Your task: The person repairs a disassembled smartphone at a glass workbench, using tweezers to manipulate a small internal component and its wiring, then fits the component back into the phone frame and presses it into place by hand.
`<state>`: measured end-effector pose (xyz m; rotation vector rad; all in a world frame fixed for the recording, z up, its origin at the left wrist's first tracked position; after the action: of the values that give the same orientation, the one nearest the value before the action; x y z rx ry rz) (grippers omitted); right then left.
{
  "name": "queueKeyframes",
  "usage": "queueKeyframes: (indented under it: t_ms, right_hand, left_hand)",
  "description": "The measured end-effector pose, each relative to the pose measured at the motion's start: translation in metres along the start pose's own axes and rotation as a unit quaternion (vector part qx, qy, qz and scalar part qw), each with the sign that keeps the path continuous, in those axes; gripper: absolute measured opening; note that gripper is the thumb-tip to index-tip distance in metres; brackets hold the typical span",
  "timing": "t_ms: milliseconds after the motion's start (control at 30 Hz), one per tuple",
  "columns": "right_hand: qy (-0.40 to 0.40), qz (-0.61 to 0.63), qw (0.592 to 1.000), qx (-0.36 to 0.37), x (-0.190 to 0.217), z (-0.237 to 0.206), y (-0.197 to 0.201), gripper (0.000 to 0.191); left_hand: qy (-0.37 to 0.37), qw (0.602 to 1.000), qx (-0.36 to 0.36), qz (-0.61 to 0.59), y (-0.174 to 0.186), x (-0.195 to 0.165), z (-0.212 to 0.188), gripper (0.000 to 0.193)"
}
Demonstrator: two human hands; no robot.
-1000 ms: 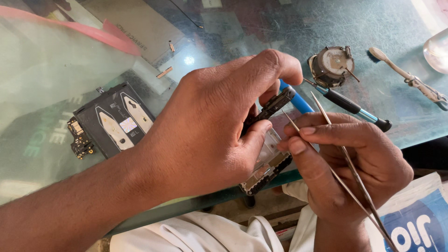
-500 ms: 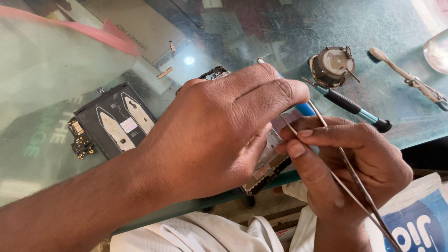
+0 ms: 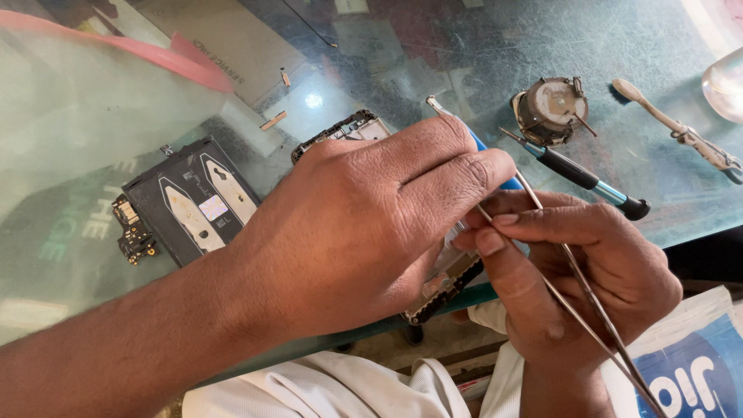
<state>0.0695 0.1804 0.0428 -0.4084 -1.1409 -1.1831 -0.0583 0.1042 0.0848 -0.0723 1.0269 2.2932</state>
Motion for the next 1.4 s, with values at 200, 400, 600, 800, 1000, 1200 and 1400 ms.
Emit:
queueKeyframes:
  t_ms: [200,400,600,800,1000,1200,1400]
  right_hand:
    - [0.011,0.092,0.996,0.009,-0.002,-0.001,0.002,0.014]
    - [0.015,0.058,0.998,0.021,-0.002,-0.001,0.000,0.013]
    - [0.023,0.062,0.998,0.022,-0.002,0.000,-0.001,0.014]
    - [0.022,0.027,0.999,0.008,-0.003,0.000,0.002,0.014]
    - [0.021,-0.015,1.000,0.000,-0.001,0.001,0.001,0.015]
    - [0.005,0.076,0.997,0.003,-0.003,-0.001,0.002,0.012]
    - [0.025,0.078,0.996,0.020,-0.002,0.001,0.001,0.012]
  left_hand:
    - [0.034,0.999,0.010,-0.027,-0.002,0.004,-0.001,0.047]
    - [0.017,1.000,0.002,-0.005,-0.001,0.001,-0.001,0.047]
    - [0.002,1.000,-0.006,0.009,-0.001,-0.002,-0.002,0.052]
    - [-0.015,1.000,-0.006,0.016,-0.001,-0.006,-0.002,0.048]
    - [-0.028,0.999,-0.002,0.020,-0.001,-0.008,-0.001,0.046]
    - [0.005,1.000,0.000,0.005,-0.002,-0.004,-0.001,0.053]
    - [0.019,1.000,0.004,-0.008,-0.001,-0.001,-0.001,0.054]
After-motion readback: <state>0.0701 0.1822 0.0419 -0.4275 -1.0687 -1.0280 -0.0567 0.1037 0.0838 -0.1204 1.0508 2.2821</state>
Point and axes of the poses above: each hand's wrist, its own z-axis towards the middle knuckle, its own y-axis out of the back of the hand, x = y × z, the point moved 10 cm from there along z, towards the middle knuckle, and after that the axes turned 7 degrees about -y, right-handed, at the moved point
